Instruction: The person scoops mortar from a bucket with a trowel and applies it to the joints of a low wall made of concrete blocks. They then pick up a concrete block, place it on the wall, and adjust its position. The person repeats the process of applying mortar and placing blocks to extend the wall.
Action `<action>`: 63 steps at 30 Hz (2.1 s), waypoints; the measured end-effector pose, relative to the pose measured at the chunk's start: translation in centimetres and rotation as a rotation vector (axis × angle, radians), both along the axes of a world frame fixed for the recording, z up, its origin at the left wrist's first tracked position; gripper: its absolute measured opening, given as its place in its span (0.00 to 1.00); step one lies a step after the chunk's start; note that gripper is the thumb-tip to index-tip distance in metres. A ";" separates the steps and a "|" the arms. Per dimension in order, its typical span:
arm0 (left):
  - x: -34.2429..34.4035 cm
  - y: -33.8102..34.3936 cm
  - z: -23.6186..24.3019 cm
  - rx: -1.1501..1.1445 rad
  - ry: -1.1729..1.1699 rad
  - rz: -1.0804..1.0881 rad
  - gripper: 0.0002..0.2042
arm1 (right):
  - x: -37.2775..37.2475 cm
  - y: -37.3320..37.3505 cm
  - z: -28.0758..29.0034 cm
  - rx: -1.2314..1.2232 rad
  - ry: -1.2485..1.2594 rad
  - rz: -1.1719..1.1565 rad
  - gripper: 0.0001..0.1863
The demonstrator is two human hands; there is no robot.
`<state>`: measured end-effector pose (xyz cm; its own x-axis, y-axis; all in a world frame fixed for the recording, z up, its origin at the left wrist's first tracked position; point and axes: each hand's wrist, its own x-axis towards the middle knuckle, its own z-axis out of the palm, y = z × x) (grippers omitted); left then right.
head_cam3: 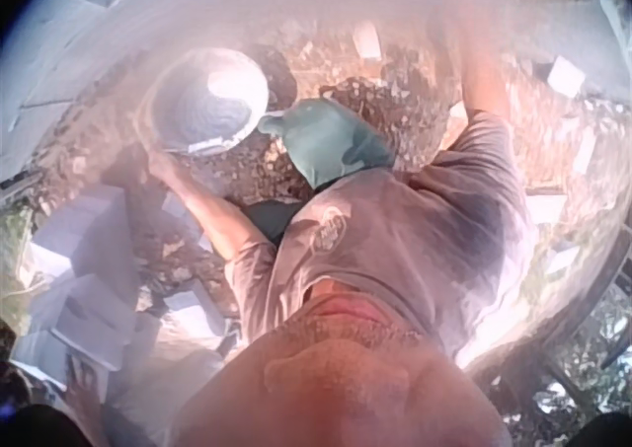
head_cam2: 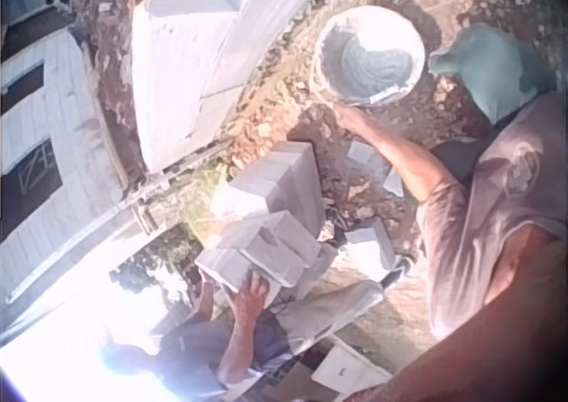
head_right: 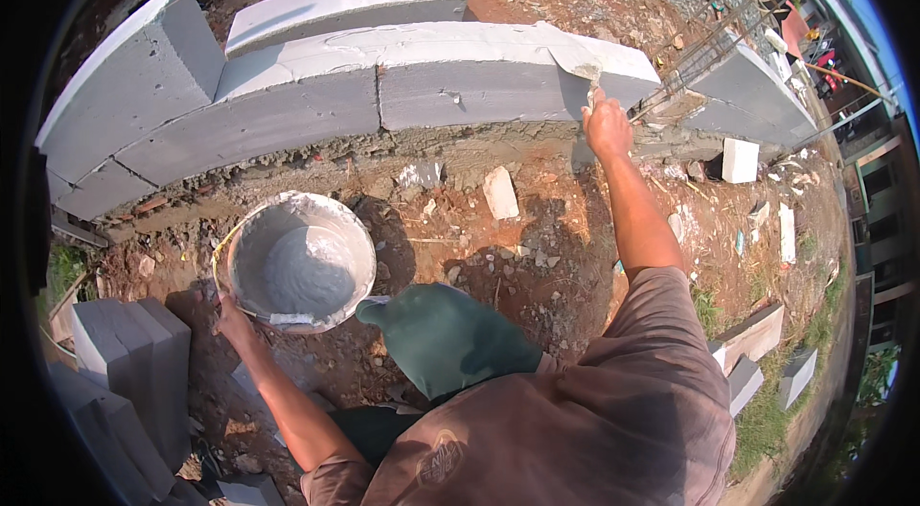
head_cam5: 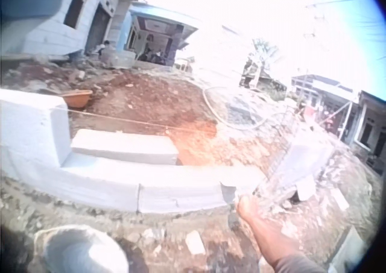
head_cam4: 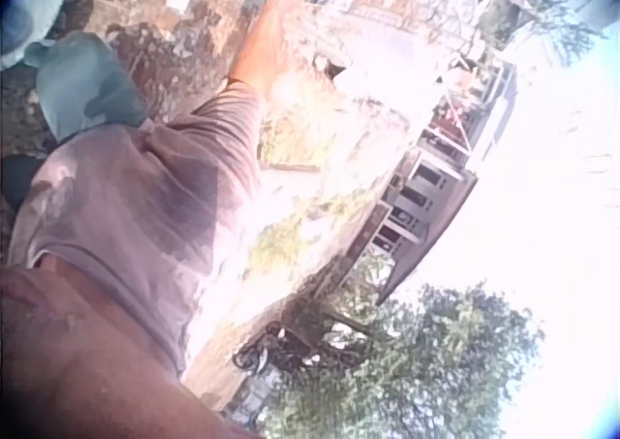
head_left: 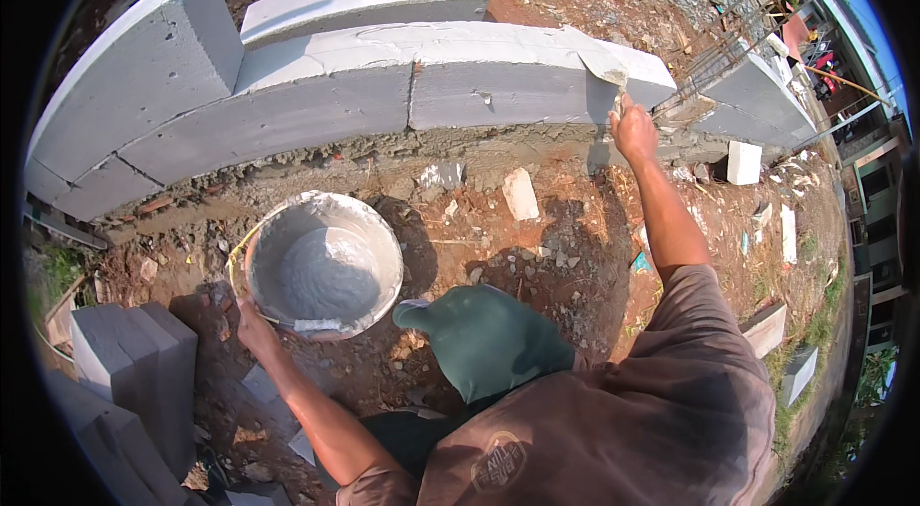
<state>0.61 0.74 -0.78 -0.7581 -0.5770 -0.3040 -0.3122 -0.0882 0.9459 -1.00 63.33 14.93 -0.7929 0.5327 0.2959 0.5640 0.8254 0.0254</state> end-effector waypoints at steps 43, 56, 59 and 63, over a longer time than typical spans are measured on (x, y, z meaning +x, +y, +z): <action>0.9 4.2 3.6 -0.325 -0.073 0.016 0.25 | -6.3 -33.4 -14.2 -0.426 -1.176 1.019 0.20; 4.4 -5.6 -6.1 -0.051 -0.190 0.356 0.28 | -2.0 -31.9 -11.7 -1.230 -1.060 0.851 0.21; 2.4 -5.3 -7.0 0.092 -0.310 0.425 0.33 | -2.2 -30.6 -10.0 -1.536 -0.822 0.813 0.15; 3.0 -5.0 -0.7 -0.012 -0.213 0.473 0.35 | -2.9 -33.3 -5.7 -1.939 -0.488 0.671 0.17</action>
